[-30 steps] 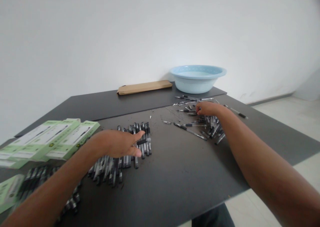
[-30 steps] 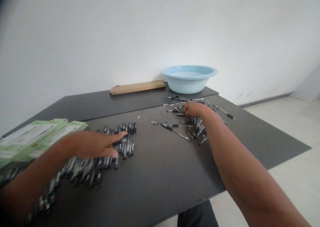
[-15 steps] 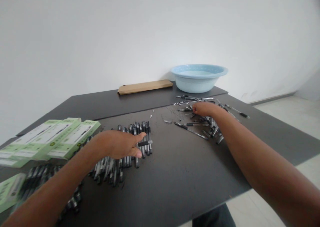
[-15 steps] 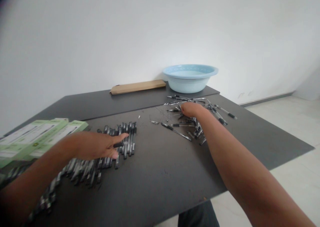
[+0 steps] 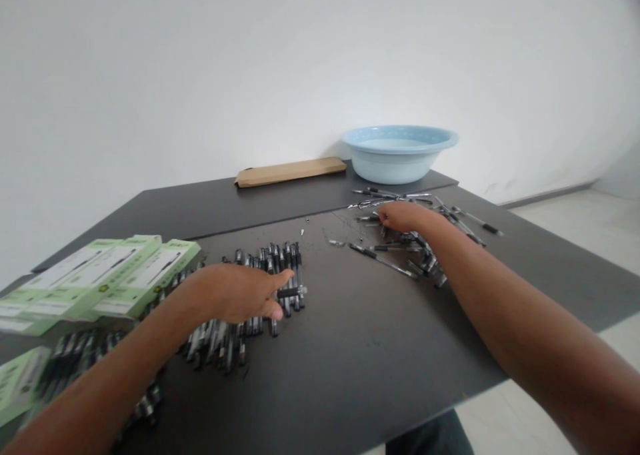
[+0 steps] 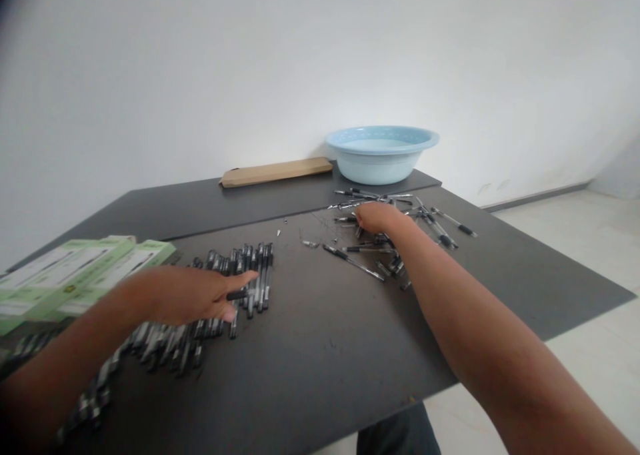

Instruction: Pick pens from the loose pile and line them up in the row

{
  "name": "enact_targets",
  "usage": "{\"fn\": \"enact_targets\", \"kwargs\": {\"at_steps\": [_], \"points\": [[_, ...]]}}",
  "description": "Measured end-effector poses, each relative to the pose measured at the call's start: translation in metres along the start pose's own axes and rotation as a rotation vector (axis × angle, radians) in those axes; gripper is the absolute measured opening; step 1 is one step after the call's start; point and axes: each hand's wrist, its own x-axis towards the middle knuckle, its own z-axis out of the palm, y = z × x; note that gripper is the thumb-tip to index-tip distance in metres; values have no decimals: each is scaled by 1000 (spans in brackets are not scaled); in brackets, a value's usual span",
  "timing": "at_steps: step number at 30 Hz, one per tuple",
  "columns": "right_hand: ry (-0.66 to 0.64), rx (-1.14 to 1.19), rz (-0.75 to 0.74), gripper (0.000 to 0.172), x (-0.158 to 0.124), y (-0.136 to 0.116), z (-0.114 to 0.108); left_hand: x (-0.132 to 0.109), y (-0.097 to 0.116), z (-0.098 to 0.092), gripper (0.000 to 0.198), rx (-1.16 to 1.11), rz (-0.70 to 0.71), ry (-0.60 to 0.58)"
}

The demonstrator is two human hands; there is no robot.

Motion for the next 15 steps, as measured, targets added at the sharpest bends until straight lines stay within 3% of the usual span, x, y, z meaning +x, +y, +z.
{"fn": "enact_targets", "kwargs": {"at_steps": [7,15], "points": [[32,25,-18,22,3,-4,0,1,0,2,69,45,-16,-10],[211,118,-88,17,4,-7,0,-2,3,1,65,66,-37,-15]]}}
